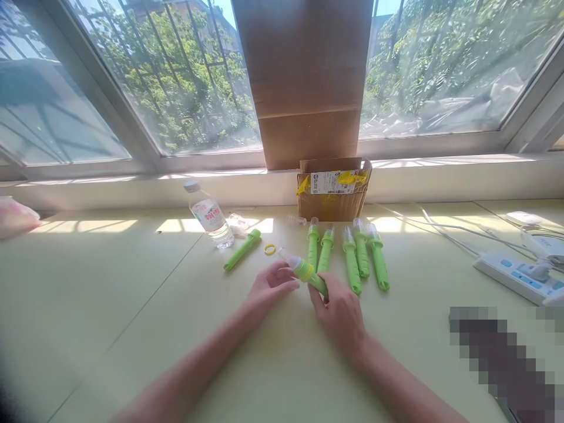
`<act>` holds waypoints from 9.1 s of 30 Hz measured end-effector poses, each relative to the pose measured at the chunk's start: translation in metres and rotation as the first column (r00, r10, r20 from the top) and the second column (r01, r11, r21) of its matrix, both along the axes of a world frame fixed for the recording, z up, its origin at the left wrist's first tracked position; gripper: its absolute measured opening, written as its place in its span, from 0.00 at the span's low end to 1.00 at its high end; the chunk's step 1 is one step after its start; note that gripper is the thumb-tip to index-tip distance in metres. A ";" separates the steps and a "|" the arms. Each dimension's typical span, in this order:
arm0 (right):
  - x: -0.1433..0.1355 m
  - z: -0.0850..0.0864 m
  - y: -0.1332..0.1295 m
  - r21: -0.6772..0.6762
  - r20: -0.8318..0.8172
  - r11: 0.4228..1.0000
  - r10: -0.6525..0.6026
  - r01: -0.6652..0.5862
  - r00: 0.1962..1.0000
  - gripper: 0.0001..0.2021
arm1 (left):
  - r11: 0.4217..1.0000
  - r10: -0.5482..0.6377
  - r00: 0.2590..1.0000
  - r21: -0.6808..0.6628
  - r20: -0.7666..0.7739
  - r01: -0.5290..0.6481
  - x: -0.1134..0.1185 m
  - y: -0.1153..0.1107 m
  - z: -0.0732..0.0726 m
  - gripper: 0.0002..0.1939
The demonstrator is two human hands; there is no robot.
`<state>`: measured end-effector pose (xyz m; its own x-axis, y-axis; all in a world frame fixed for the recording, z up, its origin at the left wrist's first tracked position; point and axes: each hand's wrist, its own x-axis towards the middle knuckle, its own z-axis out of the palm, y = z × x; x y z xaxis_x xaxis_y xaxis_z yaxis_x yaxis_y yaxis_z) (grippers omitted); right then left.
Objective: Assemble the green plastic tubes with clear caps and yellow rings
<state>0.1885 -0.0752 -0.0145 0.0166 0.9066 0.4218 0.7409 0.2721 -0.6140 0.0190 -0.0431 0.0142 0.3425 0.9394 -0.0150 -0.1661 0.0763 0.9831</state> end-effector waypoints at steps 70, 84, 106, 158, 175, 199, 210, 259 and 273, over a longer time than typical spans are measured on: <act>0.000 0.001 0.003 -0.124 -0.303 0.992 -0.010 -0.029 0.953 0.13 | 0.614 0.758 0.096 0.755 -0.645 0.228 0.031 0.128 -0.024 0.27; -0.003 0.001 0.004 -0.102 -0.196 0.995 -0.008 -0.012 0.981 0.11 | 0.728 0.679 0.429 0.472 -0.596 -0.497 0.007 0.105 0.016 0.14; 0.002 -0.001 0.003 -0.089 -0.120 0.995 -0.054 0.043 0.991 0.12 | 0.904 0.401 0.712 0.374 -0.577 -0.207 -0.018 0.063 0.096 0.21; 0.015 -0.002 0.007 0.351 0.506 0.932 -0.106 -0.092 0.856 0.14 | 0.966 0.251 0.946 0.121 -0.205 -0.230 -0.022 0.025 -0.012 0.21; 0.012 -0.009 0.006 0.252 0.369 0.967 -0.059 -0.038 0.928 0.16 | 0.974 0.225 0.973 -0.020 0.045 -0.225 -0.025 0.026 -0.010 0.26; 0.010 -0.007 0.005 0.253 0.338 0.964 -0.007 -0.084 0.941 0.09 | 0.974 0.217 0.959 -0.108 0.182 -0.200 -0.028 0.030 -0.015 0.25; 0.007 -0.006 0.001 0.223 0.318 0.965 0.061 -0.137 0.946 0.11 | 0.980 0.191 0.969 -0.087 0.158 -0.179 -0.027 0.027 -0.013 0.20; 0.006 -0.010 0.003 0.172 0.368 0.975 0.067 -0.139 0.928 0.12 | 0.978 0.198 0.963 -0.098 0.181 -0.183 -0.028 0.027 -0.013 0.20; 0.002 -0.006 0.000 0.197 0.396 0.971 0.049 -0.137 0.917 0.13 | 0.979 0.197 0.965 -0.095 0.171 -0.183 -0.028 0.027 -0.014 0.19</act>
<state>0.1904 -0.0754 -0.0202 -0.2667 0.7819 0.5635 0.8724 0.4444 -0.2038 -0.0087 -0.0158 0.0004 0.1619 0.9858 -0.0454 -0.3572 0.1015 0.9285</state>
